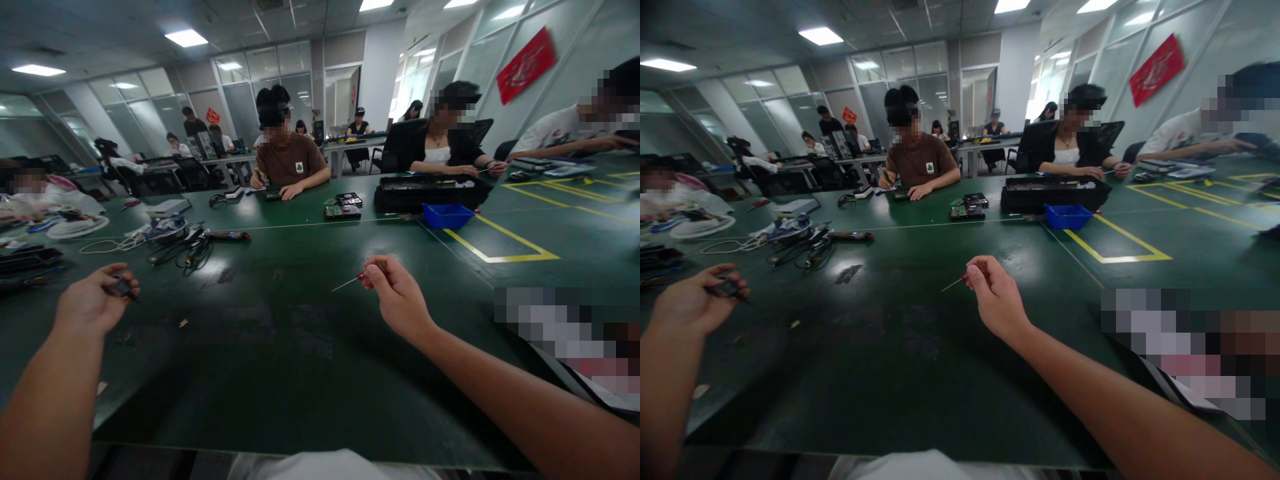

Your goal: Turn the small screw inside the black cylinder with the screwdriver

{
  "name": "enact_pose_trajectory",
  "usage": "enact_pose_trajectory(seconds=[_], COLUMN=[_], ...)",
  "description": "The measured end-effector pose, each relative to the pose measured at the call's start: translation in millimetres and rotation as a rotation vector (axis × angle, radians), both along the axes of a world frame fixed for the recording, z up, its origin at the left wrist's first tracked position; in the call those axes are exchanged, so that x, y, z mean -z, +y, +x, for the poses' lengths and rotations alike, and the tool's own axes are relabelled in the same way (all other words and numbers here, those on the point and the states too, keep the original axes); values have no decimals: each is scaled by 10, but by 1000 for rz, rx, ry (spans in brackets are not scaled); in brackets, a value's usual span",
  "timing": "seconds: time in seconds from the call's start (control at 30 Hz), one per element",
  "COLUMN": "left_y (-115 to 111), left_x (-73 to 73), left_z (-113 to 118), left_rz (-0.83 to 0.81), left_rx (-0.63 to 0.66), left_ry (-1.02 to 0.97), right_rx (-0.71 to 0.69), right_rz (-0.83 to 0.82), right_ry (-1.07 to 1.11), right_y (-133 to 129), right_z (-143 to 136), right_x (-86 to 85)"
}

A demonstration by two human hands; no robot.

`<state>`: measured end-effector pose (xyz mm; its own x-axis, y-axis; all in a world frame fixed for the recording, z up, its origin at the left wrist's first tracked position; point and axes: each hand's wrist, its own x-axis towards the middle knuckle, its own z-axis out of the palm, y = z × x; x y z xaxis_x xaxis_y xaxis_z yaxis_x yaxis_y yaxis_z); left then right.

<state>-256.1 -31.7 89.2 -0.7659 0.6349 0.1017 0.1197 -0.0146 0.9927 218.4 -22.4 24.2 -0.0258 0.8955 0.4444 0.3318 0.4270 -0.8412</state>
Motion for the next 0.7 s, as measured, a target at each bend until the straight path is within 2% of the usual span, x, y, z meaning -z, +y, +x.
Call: enact_pose_trajectory(seconds=[0.1, 0.27, 0.37, 0.57, 0.7], left_y=[107, 290, 350, 313, 231], left_x=[-39, -81, -57, 162, 399], left_z=[283, 946, 1409, 2248, 2567], left_rz=[33, 74, 60, 74, -21], left_rx=[175, 446, 610, 923, 1059], left_ry=[-210, -339, -348, -200, 71], right_rx=[-5, 5, 16, 51, 145], right_rz=[-3, 19, 27, 48, 121], right_ry=[17, 31, 32, 63, 55], right_y=[5, -3, 3, 17, -18], right_z=[-1, 18, 32, 60, 70], right_x=[-2, -3, 6, 8, -60])
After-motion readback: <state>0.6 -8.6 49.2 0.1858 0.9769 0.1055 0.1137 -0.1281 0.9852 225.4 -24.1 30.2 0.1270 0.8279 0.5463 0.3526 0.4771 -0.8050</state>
